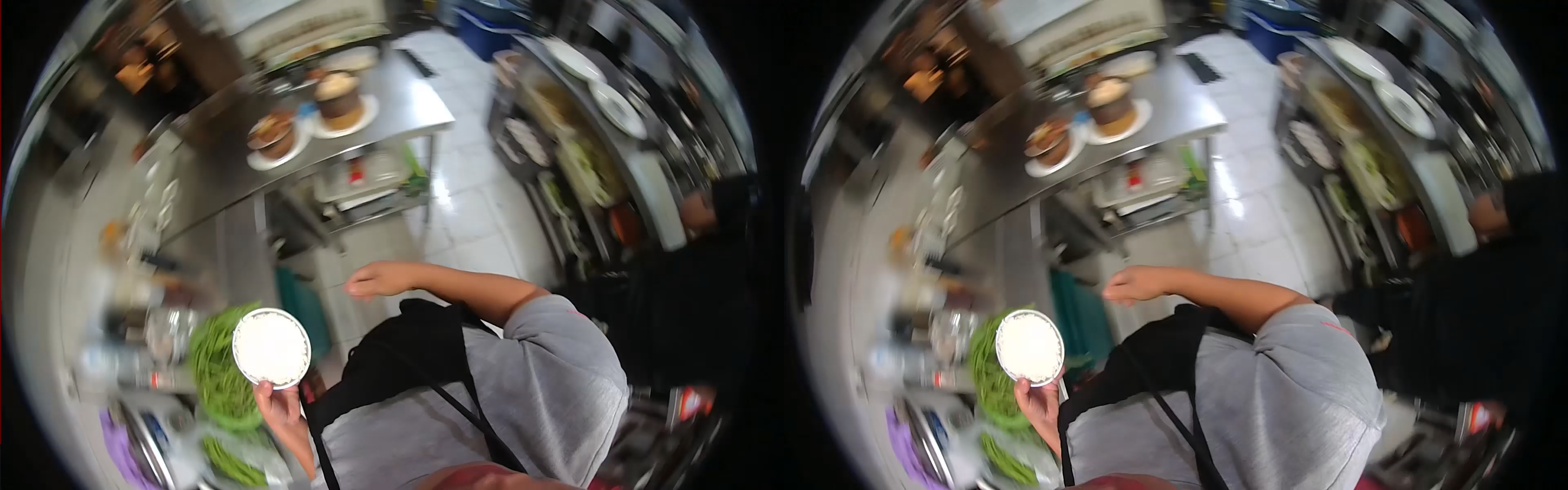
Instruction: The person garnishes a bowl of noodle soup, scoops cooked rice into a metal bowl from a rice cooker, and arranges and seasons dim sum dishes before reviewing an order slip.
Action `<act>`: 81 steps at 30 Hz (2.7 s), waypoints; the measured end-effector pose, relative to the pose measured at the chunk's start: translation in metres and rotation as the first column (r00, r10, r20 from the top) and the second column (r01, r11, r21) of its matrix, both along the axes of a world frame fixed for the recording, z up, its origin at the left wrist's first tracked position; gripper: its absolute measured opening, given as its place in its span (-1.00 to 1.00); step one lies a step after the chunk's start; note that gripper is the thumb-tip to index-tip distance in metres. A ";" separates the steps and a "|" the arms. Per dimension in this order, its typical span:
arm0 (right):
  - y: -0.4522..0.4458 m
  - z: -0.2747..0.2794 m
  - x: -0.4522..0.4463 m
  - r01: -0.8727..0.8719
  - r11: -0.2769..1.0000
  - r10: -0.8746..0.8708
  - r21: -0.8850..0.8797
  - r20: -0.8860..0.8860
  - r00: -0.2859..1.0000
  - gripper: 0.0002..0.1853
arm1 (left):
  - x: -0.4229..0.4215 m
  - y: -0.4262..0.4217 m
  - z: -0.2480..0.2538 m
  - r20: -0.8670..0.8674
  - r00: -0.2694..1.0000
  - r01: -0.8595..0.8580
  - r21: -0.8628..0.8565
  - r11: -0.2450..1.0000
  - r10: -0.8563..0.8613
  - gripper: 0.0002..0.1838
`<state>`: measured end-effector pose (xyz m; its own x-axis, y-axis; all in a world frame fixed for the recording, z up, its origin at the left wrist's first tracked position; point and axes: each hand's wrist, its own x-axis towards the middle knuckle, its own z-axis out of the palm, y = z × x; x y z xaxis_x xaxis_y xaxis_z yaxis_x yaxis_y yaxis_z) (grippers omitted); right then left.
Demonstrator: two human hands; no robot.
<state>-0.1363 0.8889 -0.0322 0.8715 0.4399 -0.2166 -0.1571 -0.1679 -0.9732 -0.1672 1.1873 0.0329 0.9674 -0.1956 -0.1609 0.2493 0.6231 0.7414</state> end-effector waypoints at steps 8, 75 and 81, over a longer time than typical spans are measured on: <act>-0.141 0.025 -0.045 0.489 0.554 -0.171 0.674 -0.483 0.859 -0.21 | 0.073 -0.265 -0.009 -0.072 0.680 0.728 -0.054 0.683 -0.730 -0.31; -0.911 -0.038 0.073 0.713 -0.411 -0.427 -0.568 0.811 0.400 -0.52 | 0.235 -0.682 -0.198 -0.312 -0.001 0.993 0.111 -0.037 -0.950 -0.54; -0.670 -0.121 0.210 0.764 0.645 -0.749 -0.019 0.186 0.636 -0.59 | 0.240 -0.532 -0.238 -0.100 0.329 0.919 0.262 0.294 -0.939 -0.68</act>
